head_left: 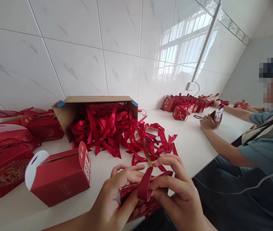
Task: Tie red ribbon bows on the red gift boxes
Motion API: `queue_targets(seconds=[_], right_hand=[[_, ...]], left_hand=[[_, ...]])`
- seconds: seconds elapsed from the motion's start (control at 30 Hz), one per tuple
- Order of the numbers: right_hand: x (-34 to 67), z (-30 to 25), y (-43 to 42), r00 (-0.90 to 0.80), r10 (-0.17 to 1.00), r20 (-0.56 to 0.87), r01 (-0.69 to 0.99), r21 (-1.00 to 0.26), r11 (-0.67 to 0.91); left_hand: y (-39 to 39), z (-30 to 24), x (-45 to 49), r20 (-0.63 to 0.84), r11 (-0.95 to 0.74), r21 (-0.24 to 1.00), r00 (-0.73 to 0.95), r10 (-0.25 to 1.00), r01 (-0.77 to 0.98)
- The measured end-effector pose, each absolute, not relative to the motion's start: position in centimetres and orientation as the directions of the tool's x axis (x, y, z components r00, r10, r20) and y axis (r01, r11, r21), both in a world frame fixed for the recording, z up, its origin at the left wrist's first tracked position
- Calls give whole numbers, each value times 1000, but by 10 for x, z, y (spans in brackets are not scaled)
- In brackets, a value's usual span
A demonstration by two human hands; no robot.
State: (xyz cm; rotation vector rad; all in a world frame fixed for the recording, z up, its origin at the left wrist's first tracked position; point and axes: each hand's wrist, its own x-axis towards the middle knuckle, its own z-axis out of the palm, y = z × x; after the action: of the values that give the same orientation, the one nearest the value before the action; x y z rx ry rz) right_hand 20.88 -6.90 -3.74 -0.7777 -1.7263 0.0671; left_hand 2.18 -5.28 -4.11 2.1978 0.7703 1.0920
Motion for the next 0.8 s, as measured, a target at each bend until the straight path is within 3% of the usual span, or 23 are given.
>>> queue_targets(seconds=[0.1,0.17,0.27,0.33,0.4,0.53,0.67,0.8], right_hand=[[208,-37,-70,-109,490,865,421,-407,811],[207,-40,-70,-69,512,856,357,-458,814],[204,-47,-69,50,693,719,181,-689,702],[202,-50,-67,36,839,543,25,-840,542],[199,-52,-65,-5,905,426,-94,-901,424],[197,-52,-65,93,839,537,-88,-835,544],[199,-46,-68,103,608,787,173,-616,769],[201,-38,-71,-15,444,896,352,-410,841]], left_hand=[[-55,-45,22,530,-674,712,480,699,196],[-57,-48,22,523,-650,740,457,719,175],[-60,-48,24,458,-575,806,469,755,139],[-62,-45,25,431,-538,836,476,766,109],[-64,-42,26,438,-535,839,465,769,94],[-67,-40,20,446,-541,828,407,797,151],[-68,-41,12,580,-637,722,266,770,270],[-67,-32,14,643,-766,604,433,632,220]])
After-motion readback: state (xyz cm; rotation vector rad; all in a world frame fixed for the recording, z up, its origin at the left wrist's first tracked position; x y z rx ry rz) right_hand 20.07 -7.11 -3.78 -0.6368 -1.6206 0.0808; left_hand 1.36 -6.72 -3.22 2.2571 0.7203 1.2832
